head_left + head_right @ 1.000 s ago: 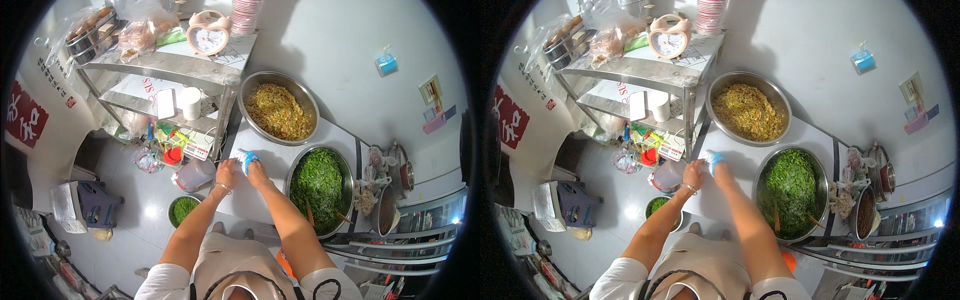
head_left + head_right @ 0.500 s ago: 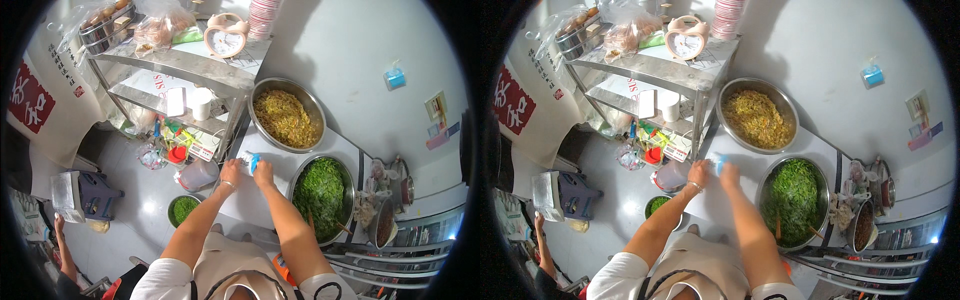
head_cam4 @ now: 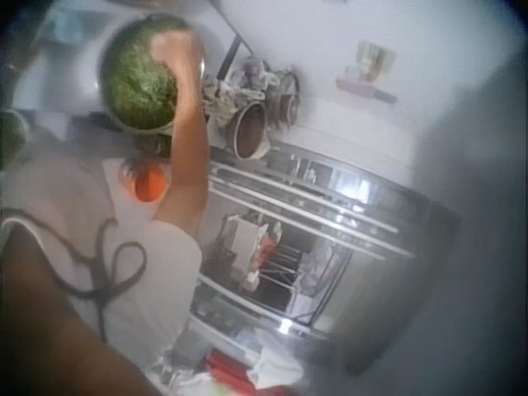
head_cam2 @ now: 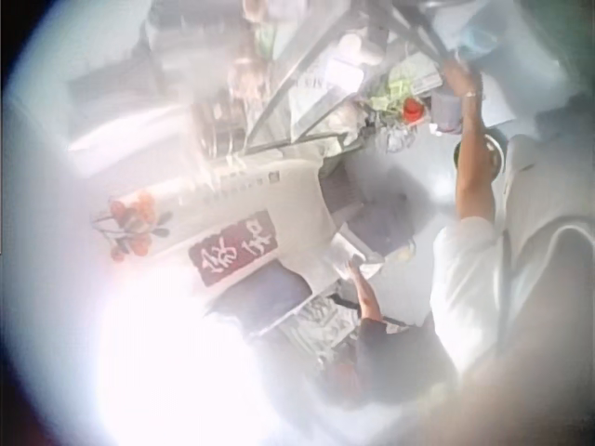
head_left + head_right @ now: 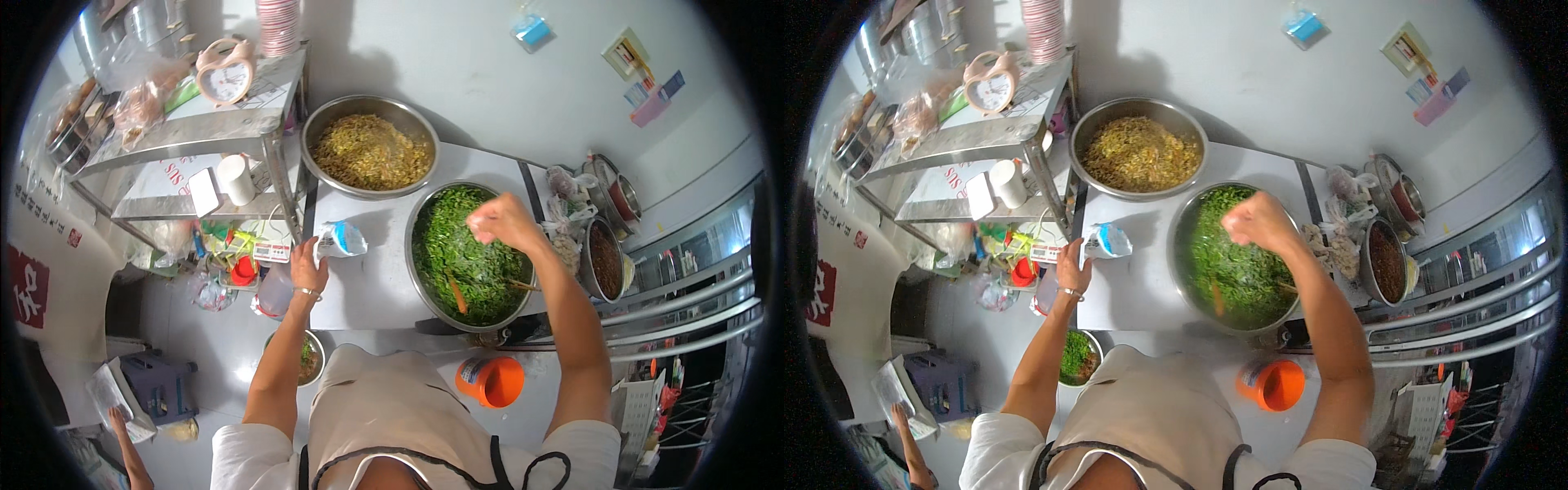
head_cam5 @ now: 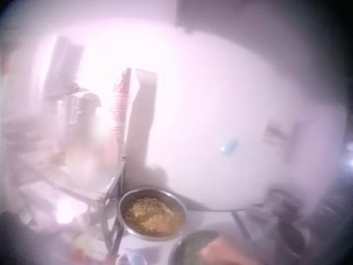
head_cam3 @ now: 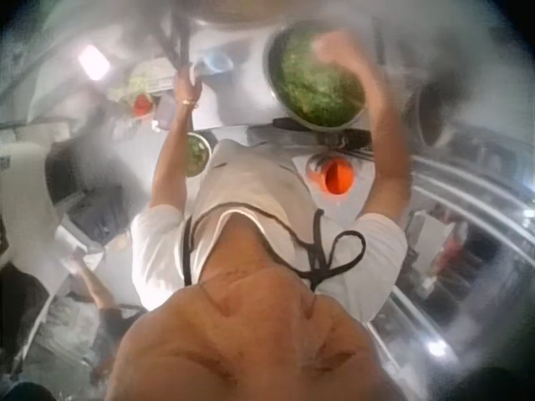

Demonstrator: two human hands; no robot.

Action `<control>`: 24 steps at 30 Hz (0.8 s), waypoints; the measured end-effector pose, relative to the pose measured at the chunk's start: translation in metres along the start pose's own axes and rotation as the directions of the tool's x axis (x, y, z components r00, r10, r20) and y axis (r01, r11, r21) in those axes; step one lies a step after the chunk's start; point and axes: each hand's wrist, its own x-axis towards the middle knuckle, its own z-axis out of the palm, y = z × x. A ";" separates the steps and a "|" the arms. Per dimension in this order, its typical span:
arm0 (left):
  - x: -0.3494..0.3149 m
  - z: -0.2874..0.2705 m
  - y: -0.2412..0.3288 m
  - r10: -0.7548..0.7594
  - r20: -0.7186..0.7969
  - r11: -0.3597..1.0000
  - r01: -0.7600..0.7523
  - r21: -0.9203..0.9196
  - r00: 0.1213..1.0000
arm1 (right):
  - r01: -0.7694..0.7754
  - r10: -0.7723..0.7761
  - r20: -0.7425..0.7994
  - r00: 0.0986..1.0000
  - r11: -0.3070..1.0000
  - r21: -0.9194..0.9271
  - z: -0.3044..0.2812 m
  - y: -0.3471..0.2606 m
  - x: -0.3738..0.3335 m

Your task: The person mixes chopped green vegetables in a large metal bowl using chopsticks. They add a white powder from a packet and continue mixing the contents thoroughly.

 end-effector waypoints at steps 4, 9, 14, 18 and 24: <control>-0.016 0.002 0.004 0.006 0.019 1.000 -0.006 -0.012 1.000 | -0.070 0.073 0.066 0.995 0.996 -0.060 -0.015 0.037 -0.032; -0.029 0.001 0.020 0.022 0.007 0.998 -0.021 -0.064 1.000 | -0.049 0.086 -0.307 0.948 0.991 0.125 -0.046 0.064 -0.023; -0.034 -0.006 0.017 0.030 -0.015 0.997 -0.032 -0.074 0.999 | -0.102 0.117 -0.236 0.965 0.992 0.076 -0.064 0.079 -0.041; -0.036 -0.012 0.024 0.039 -0.019 0.998 -0.040 -0.049 0.999 | -0.084 0.117 -0.298 0.947 0.989 0.123 -0.063 0.104 -0.041; -0.044 -0.017 0.027 0.027 -0.007 0.999 -0.027 -0.029 1.000 | -0.187 0.290 -0.221 0.931 0.901 0.393 -0.049 0.147 -0.043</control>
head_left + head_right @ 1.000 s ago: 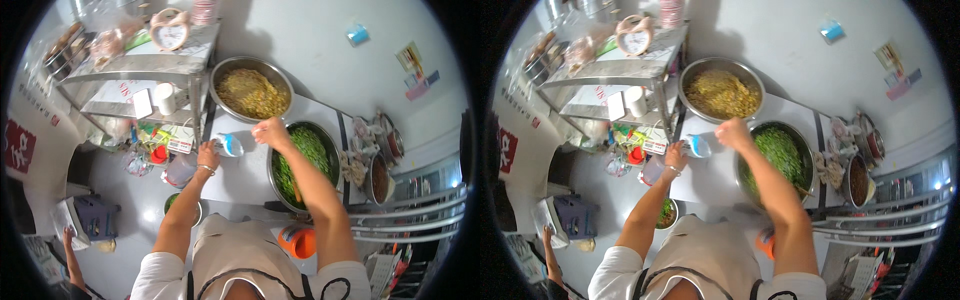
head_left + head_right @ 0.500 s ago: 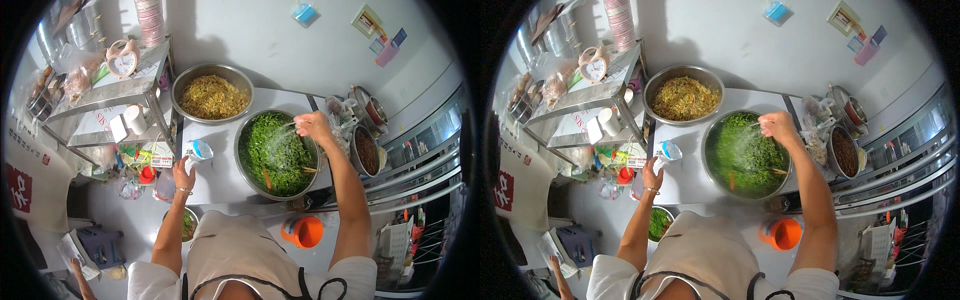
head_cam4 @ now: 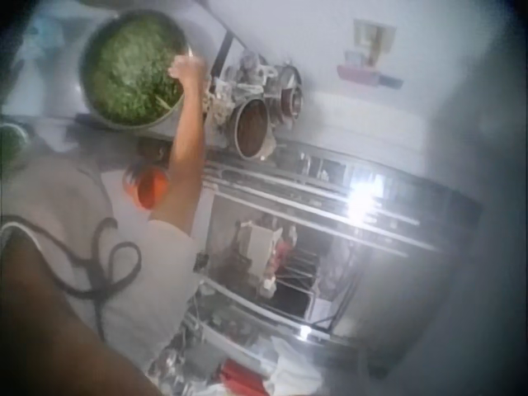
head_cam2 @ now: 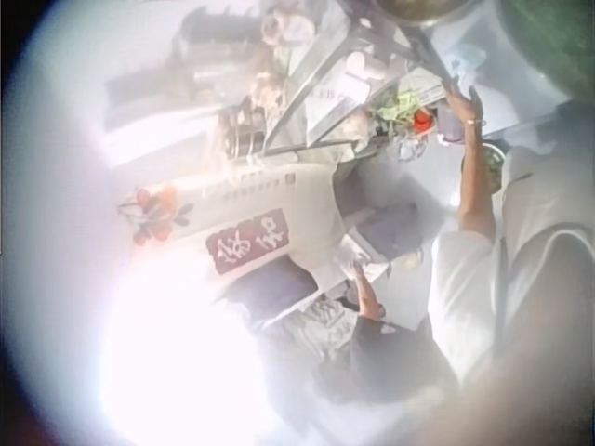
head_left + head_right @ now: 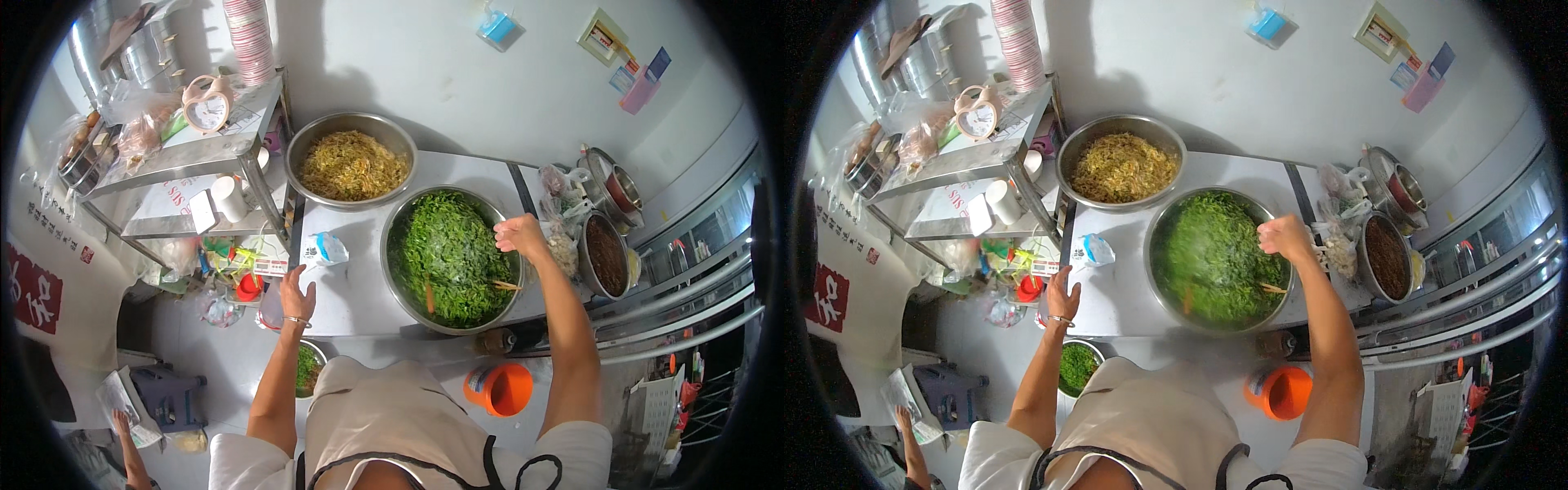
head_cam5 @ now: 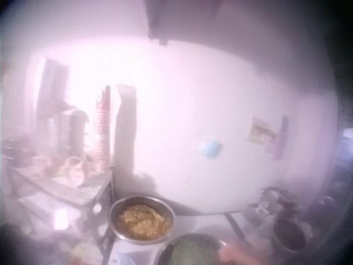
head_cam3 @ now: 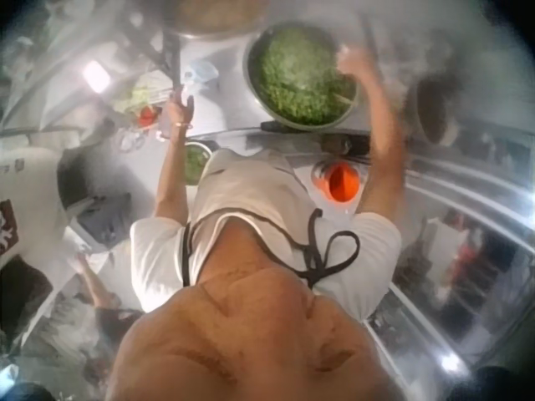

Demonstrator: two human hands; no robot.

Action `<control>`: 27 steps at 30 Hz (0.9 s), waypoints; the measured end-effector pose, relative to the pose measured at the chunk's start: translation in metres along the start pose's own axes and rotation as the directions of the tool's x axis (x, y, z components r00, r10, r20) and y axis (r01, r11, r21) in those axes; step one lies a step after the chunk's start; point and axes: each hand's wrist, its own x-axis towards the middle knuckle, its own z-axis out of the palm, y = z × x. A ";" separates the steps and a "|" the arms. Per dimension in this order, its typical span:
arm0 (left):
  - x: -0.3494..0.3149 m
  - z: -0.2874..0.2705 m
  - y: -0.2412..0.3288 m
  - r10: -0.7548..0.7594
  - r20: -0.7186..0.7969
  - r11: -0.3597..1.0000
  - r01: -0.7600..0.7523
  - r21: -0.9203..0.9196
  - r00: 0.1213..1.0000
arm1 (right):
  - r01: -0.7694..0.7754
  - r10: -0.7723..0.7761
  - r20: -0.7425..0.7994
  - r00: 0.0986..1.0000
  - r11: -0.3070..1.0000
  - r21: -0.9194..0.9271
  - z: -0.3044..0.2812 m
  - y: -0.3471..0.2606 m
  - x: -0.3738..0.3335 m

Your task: The person mixes chopped green vegetables in a large metal bowl using chopsticks. They add a white powder from a packet and continue mixing the contents thoroughly.

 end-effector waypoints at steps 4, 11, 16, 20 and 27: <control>-0.007 -0.007 -0.002 -0.032 0.000 0.999 0.032 0.009 0.999 | 0.093 -0.093 -0.003 0.996 0.995 0.024 0.015 0.005 0.000; -0.020 -0.010 -0.010 -0.113 0.010 0.993 0.113 -0.016 0.994 | 0.012 -0.029 0.099 0.995 0.985 0.173 0.019 0.001 0.001; -0.026 -0.011 -0.016 -0.158 0.017 0.984 0.159 -0.077 0.987 | 0.102 -0.162 0.311 0.937 0.974 0.200 0.079 -0.071 -0.003; -0.030 -0.017 -0.017 -0.136 0.005 0.987 0.136 -0.081 0.991 | 0.195 -0.224 0.528 0.819 0.974 0.111 0.166 -0.097 0.020; -0.063 -0.049 -0.033 -0.297 -0.059 0.943 0.283 -0.173 0.953 | 0.454 -0.193 0.565 0.802 0.811 -0.368 0.324 -0.056 0.085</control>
